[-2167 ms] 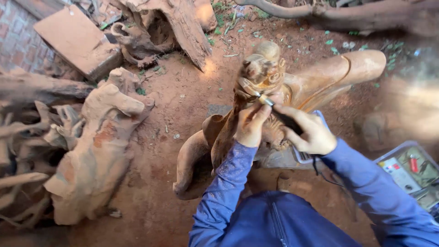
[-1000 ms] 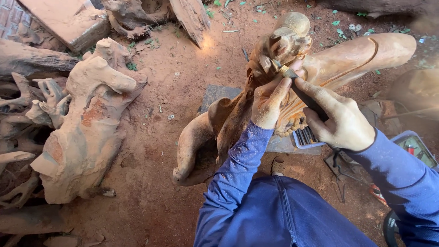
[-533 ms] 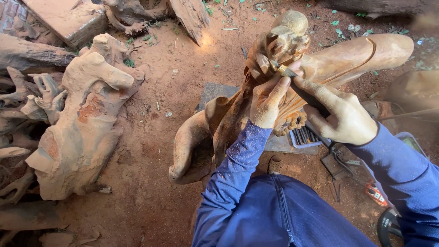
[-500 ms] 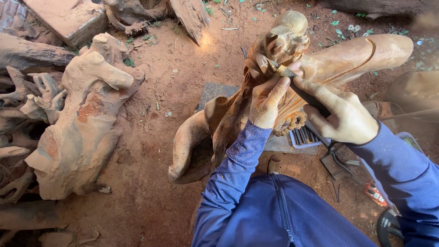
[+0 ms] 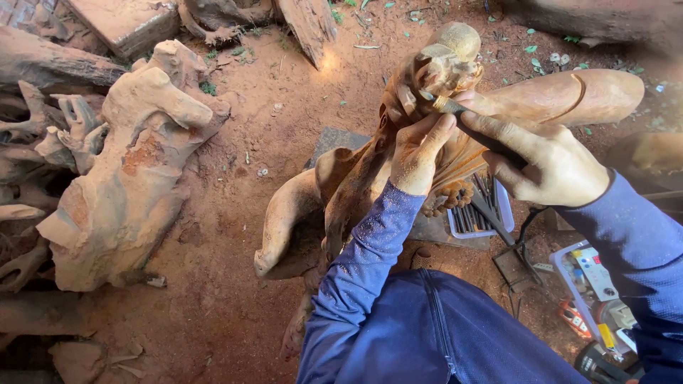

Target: Using a handheld rotary tool to carve intricate details into a large wooden sculpture

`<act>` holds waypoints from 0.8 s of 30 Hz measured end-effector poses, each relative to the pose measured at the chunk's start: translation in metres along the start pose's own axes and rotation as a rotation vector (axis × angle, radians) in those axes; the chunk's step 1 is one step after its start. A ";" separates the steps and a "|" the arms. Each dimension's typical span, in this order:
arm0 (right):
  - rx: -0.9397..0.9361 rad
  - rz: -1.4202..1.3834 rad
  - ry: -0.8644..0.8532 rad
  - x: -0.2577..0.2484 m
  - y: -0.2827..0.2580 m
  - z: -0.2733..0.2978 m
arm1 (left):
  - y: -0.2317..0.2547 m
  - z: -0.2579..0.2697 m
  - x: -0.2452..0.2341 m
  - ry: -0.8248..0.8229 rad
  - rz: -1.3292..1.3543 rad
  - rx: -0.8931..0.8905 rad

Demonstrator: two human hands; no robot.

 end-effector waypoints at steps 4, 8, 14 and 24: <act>-0.046 -0.002 -0.009 -0.001 0.006 0.001 | -0.012 0.001 -0.004 0.052 0.021 -0.010; -0.083 -0.013 0.028 -0.005 0.005 0.000 | -0.018 0.001 -0.003 0.074 0.013 -0.046; -0.021 0.000 -0.038 0.004 0.010 0.003 | -0.034 0.003 -0.012 0.172 0.037 -0.068; -0.013 -0.029 0.045 0.016 0.007 0.012 | -0.038 0.005 -0.010 0.098 0.118 -0.036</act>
Point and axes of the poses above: each hand's wrist, its own z-axis away from the middle knuckle, its own x-axis out of the palm, y = z × x, the point moved 4 cm from there along -z, towards the middle knuckle, and after that the axes turned 3 degrees about y, right-handed, at the moved point
